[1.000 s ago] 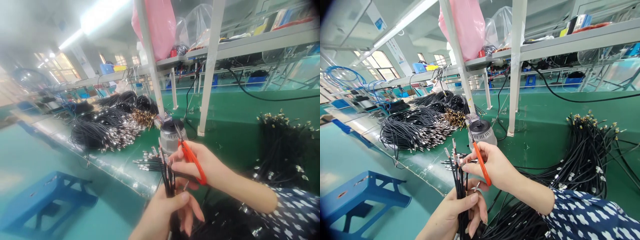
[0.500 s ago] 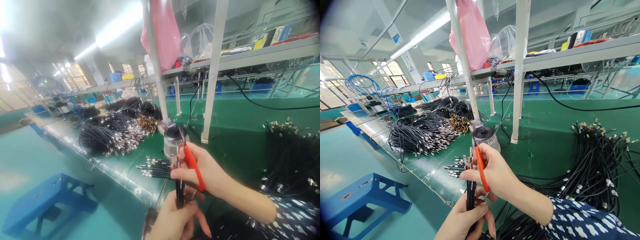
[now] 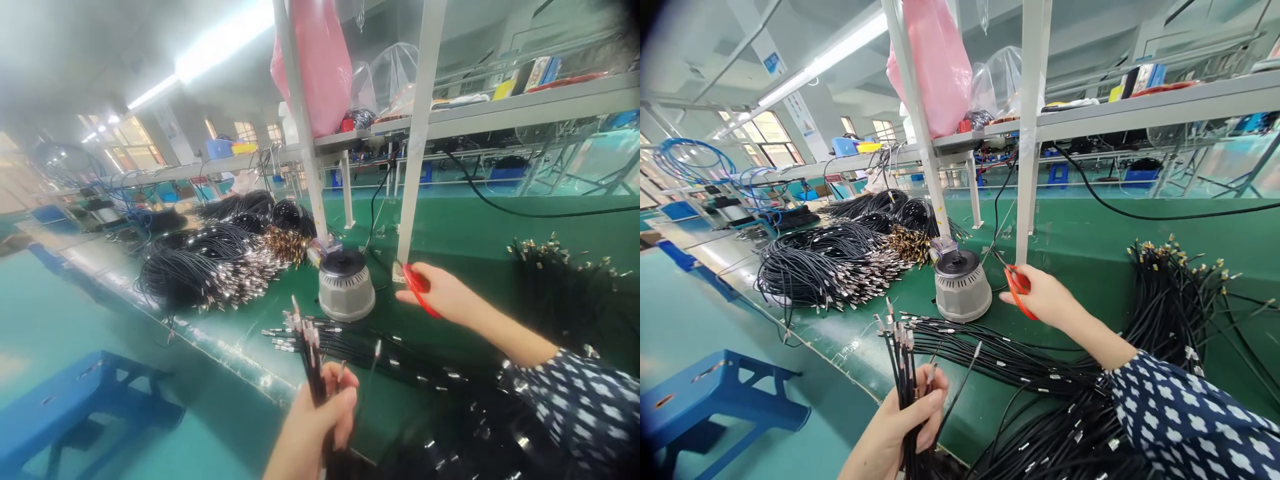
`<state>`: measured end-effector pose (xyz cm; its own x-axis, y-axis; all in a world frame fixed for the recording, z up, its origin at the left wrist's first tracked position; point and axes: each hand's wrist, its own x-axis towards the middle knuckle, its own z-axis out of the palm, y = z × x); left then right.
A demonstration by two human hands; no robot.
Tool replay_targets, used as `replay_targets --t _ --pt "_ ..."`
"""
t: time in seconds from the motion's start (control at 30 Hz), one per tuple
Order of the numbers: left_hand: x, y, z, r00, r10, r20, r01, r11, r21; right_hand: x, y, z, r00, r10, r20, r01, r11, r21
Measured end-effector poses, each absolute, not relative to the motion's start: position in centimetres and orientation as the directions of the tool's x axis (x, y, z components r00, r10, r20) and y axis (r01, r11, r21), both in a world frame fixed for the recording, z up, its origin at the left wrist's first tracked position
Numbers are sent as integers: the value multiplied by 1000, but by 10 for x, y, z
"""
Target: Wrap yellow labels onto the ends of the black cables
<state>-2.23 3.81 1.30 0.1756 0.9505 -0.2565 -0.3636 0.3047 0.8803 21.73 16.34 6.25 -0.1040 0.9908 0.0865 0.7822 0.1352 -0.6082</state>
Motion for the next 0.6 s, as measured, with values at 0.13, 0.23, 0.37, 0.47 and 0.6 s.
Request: replay_targets --t 0.13,0.23,0.37,0.47,0.6 --pt "-27 38 9 94 951 -295 -357 309 882 256 173 33 38 999 6 886 -31 -463" --pt "-27 40 13 140 937 -321 -295 349 890 248 157 29 -17 1000 18 862 24 -506" --pt "-26 41 14 172 926 -335 -267 371 889 200 126 37 -312 950 -29 642 188 -743" --pt "-28 39 7 190 932 -310 -275 354 894 167 114 39 -494 867 -57 430 187 -883" --pt "-32 37 -5 280 920 -273 -328 359 874 146 116 39 -631 775 4 217 181 -959"
